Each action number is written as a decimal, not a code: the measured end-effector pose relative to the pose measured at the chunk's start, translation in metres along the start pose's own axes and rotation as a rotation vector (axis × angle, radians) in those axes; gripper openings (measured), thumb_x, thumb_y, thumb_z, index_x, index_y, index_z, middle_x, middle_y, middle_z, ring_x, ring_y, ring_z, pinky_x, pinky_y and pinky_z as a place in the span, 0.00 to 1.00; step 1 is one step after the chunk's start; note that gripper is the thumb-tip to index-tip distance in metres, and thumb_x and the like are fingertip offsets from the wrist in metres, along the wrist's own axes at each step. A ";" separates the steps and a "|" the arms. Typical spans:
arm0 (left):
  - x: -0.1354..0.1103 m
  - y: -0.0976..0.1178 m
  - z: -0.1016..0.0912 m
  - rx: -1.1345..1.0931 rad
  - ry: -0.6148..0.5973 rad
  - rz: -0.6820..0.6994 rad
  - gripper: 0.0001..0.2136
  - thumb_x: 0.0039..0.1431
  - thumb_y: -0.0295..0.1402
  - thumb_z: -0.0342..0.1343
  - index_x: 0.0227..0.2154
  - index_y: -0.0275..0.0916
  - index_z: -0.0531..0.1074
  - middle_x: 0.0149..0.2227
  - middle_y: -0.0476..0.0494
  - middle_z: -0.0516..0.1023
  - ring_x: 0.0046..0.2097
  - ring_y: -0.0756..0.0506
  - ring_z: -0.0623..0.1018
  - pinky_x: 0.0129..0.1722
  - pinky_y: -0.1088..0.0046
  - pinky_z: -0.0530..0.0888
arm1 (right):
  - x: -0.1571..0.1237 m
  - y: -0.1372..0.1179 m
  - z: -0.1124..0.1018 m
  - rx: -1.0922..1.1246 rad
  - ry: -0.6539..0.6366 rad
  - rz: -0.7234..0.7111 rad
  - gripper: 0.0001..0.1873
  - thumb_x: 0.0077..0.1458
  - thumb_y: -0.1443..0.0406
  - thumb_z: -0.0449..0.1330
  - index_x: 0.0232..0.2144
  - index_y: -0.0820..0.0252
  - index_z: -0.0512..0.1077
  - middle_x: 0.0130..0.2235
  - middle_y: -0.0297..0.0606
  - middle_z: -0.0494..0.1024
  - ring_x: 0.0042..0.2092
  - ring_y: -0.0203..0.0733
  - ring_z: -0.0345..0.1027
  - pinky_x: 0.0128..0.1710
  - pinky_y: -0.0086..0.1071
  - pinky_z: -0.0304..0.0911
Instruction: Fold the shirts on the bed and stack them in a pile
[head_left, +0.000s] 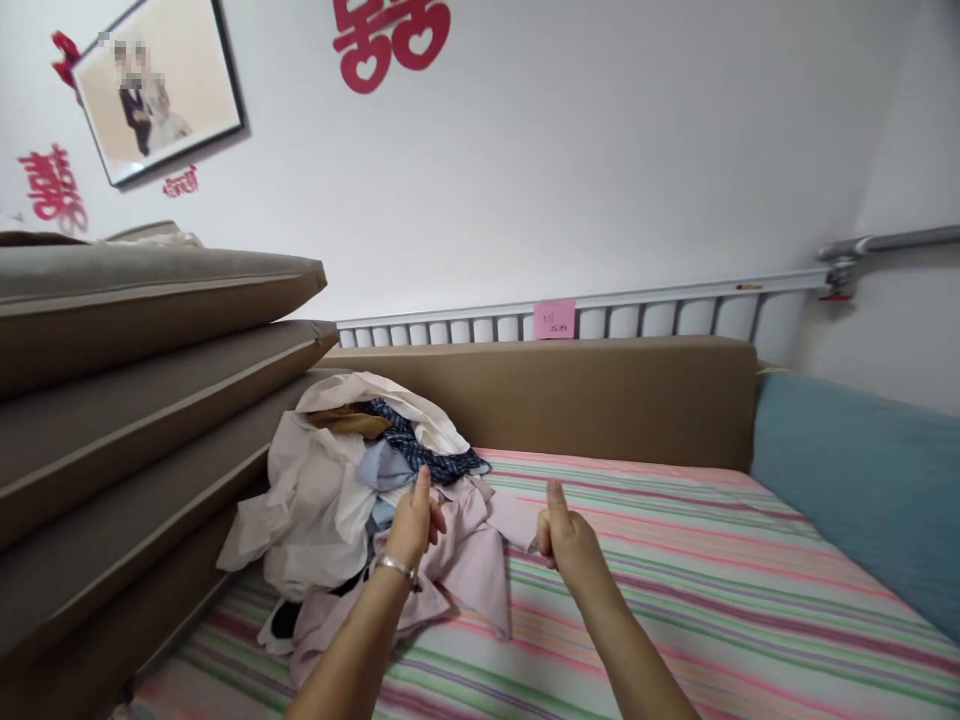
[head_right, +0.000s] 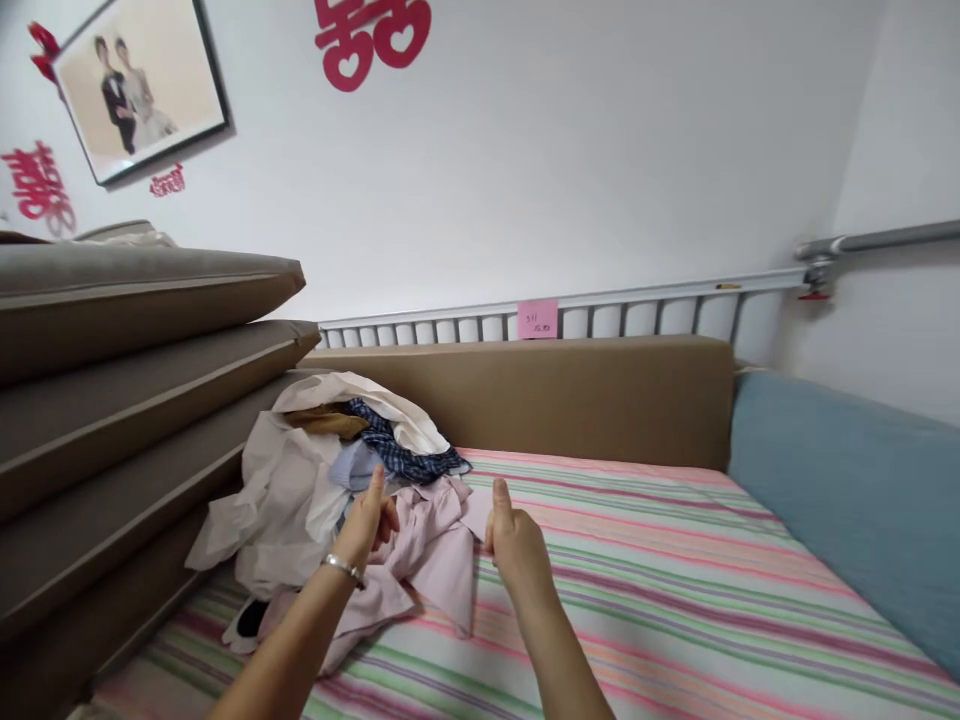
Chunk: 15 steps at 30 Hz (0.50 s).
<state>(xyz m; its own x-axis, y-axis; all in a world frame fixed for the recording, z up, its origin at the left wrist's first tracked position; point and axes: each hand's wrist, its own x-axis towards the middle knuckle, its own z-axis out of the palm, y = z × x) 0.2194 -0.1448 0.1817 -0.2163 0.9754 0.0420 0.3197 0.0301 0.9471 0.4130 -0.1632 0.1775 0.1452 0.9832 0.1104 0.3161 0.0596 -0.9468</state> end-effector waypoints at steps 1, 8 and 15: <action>0.001 -0.003 -0.001 -0.006 -0.004 -0.039 0.38 0.52 0.62 0.26 0.04 0.39 0.61 0.07 0.48 0.56 0.12 0.53 0.56 0.18 0.73 0.55 | 0.000 0.000 -0.001 0.000 -0.017 0.077 0.41 0.53 0.39 0.30 0.04 0.57 0.55 0.09 0.35 0.57 0.15 0.33 0.54 0.23 0.30 0.53; -0.041 -0.006 -0.014 -0.052 -0.047 -0.024 0.39 0.53 0.61 0.25 0.04 0.38 0.61 0.07 0.48 0.56 0.13 0.53 0.57 0.20 0.73 0.58 | -0.034 0.037 0.019 -0.020 -0.029 0.164 0.41 0.52 0.38 0.29 0.04 0.57 0.52 0.09 0.34 0.54 0.15 0.33 0.48 0.20 0.31 0.47; -0.038 -0.035 -0.034 0.010 -0.074 -0.061 0.38 0.54 0.60 0.25 0.08 0.37 0.65 0.08 0.49 0.57 0.14 0.52 0.59 0.21 0.73 0.61 | -0.044 0.060 0.035 -0.153 -0.116 0.079 0.37 0.51 0.38 0.34 0.06 0.53 0.55 0.10 0.36 0.58 0.16 0.39 0.56 0.22 0.34 0.57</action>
<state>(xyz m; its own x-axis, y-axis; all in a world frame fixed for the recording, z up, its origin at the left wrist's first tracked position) 0.1849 -0.1902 0.1580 -0.1667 0.9852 -0.0394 0.3173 0.0914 0.9439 0.3930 -0.1969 0.1057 0.0693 0.9976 -0.0058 0.4483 -0.0363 -0.8931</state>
